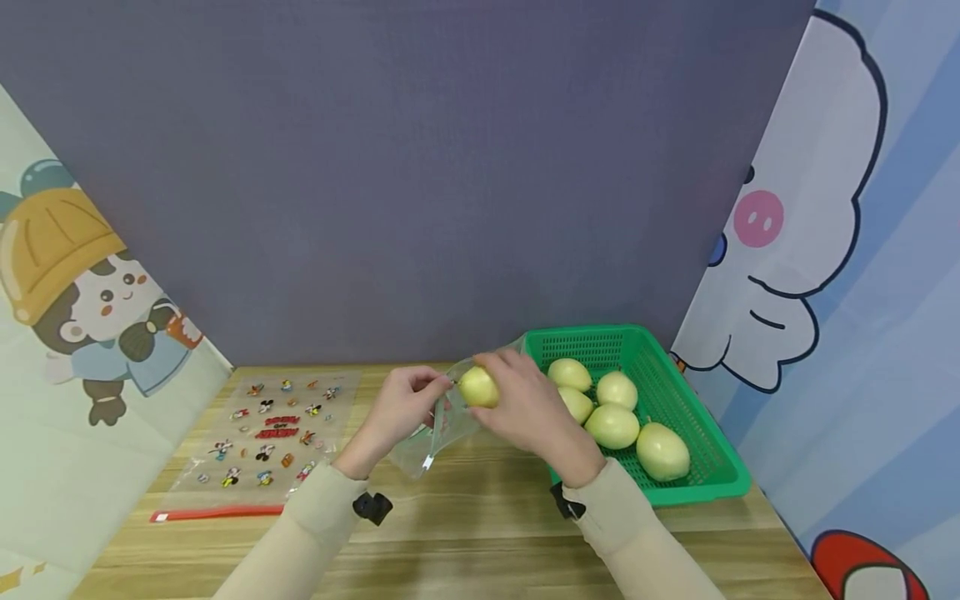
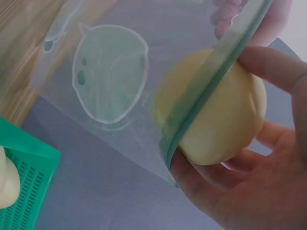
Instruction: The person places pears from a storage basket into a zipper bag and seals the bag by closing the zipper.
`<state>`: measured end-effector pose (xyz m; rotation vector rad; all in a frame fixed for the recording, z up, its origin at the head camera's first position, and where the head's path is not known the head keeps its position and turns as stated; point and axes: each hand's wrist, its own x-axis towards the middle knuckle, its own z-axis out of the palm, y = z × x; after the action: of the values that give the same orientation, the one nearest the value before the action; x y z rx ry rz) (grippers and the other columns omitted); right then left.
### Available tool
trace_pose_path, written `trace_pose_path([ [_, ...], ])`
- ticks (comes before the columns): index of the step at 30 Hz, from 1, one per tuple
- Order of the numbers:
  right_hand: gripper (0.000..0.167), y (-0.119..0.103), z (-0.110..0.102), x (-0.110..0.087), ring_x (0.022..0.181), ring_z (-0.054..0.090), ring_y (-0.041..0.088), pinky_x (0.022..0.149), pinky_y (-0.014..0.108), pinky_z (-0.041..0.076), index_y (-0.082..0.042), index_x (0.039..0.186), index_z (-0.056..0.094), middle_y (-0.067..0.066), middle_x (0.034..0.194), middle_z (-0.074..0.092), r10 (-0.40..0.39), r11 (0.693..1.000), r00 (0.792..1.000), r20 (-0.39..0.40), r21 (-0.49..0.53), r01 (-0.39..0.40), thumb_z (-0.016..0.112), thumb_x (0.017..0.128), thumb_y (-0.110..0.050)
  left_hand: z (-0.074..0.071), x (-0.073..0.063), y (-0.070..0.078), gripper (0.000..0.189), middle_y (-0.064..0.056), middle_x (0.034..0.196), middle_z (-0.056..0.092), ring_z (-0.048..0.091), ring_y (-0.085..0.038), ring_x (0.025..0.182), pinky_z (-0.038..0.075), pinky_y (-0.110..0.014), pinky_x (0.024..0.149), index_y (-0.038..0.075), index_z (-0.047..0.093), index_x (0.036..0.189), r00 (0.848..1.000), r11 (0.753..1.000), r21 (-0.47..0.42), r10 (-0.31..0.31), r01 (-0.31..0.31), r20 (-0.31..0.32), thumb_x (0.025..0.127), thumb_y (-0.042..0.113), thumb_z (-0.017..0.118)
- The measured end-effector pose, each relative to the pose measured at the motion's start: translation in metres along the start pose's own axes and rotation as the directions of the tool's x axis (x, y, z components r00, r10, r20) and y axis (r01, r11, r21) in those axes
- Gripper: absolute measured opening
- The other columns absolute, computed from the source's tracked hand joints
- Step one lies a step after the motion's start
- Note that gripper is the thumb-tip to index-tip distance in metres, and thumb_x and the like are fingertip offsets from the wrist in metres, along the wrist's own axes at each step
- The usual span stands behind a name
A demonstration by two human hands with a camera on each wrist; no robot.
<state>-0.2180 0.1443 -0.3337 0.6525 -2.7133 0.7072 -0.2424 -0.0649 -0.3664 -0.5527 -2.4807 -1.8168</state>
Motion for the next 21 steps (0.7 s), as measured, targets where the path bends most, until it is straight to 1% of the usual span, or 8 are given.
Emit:
trace_pose_path([
  [3,0.064,0.0013,0.0015,-0.0004,0.114,0.058,0.032,0.079,0.045,0.056,-0.012,0.136,0.062,0.009,0.130,0.062,-0.004,1.000,1.000,0.009,-0.021,0.004,0.088,0.080,-0.030,0.0000,-0.0002,0.0003,0.022,-0.007,0.073,0.070,0.066,-0.025,0.055,0.060,-0.036,0.052,0.001,0.073,0.100,1.000,1.000,-0.018,-0.007,0.007,-0.004,0.103,0.017,0.059],
  [6,0.064,0.0018,0.0020,-0.0008,0.117,0.058,0.033,0.082,0.046,0.056,-0.011,0.136,0.062,0.010,0.131,0.062,-0.015,0.999,1.000,0.009,-0.032,0.015,0.088,0.080,-0.030,0.0000,-0.0004,0.0004,0.021,-0.007,0.073,0.071,0.068,-0.028,0.057,0.062,-0.041,0.055,0.001,0.073,0.100,1.000,0.999,-0.028,-0.023,0.023,-0.004,0.103,0.017,0.059],
  [8,0.064,0.0020,0.0022,-0.0007,0.117,0.058,0.034,0.084,0.047,0.055,-0.011,0.135,0.062,0.010,0.130,0.063,-0.026,0.999,1.000,0.005,-0.039,0.027,0.088,0.080,-0.030,0.0000,-0.0006,0.0005,0.021,-0.008,0.074,0.071,0.068,-0.027,0.057,0.062,-0.045,0.058,0.001,0.073,0.100,1.000,0.999,-0.030,-0.029,0.028,-0.002,0.104,0.017,0.059],
  [11,0.064,0.0016,0.0020,-0.0006,0.116,0.059,0.033,0.086,0.047,0.055,-0.010,0.135,0.063,0.009,0.129,0.063,-0.043,0.998,0.999,0.000,-0.053,0.043,0.089,0.079,-0.029,0.0001,-0.0004,0.0005,0.022,-0.013,0.076,0.071,0.067,-0.021,0.056,0.062,-0.052,0.061,0.000,0.072,0.100,1.000,0.999,-0.038,-0.026,0.025,-0.001,0.104,0.017,0.058],
  [14,0.064,0.0012,0.0017,-0.0006,0.113,0.060,0.032,0.087,0.047,0.054,-0.009,0.134,0.063,0.009,0.127,0.064,-0.054,0.996,0.999,-0.003,-0.068,0.054,0.089,0.079,-0.029,0.0004,0.0001,-0.0002,0.022,-0.017,0.078,0.072,0.067,-0.018,0.054,0.061,-0.054,0.061,-0.002,0.072,0.101,1.000,0.999,-0.046,-0.016,0.015,-0.011,0.103,0.015,0.059],
  [17,0.063,0.0009,0.0016,-0.0008,0.111,0.061,0.031,0.092,0.049,0.053,-0.009,0.133,0.064,0.009,0.125,0.065,-0.062,0.995,0.998,0.003,-0.081,0.062,0.089,0.079,-0.029,0.0009,0.0007,-0.0008,0.021,-0.015,0.076,0.072,0.066,-0.017,0.053,0.061,-0.053,0.059,-0.003,0.072,0.100,1.000,0.999,-0.044,-0.012,0.010,-0.028,0.103,0.014,0.060],
  [21,0.063,0.0010,0.0016,-0.0012,0.110,0.061,0.029,0.090,0.047,0.053,-0.009,0.132,0.064,0.008,0.124,0.065,-0.063,0.993,0.998,0.015,-0.096,0.064,0.089,0.078,-0.030,0.0018,0.0014,-0.0009,0.021,-0.010,0.072,0.071,0.065,-0.017,0.052,0.061,-0.053,0.058,-0.005,0.072,0.098,0.999,0.999,-0.033,-0.004,0.002,-0.051,0.102,0.012,0.061],
])
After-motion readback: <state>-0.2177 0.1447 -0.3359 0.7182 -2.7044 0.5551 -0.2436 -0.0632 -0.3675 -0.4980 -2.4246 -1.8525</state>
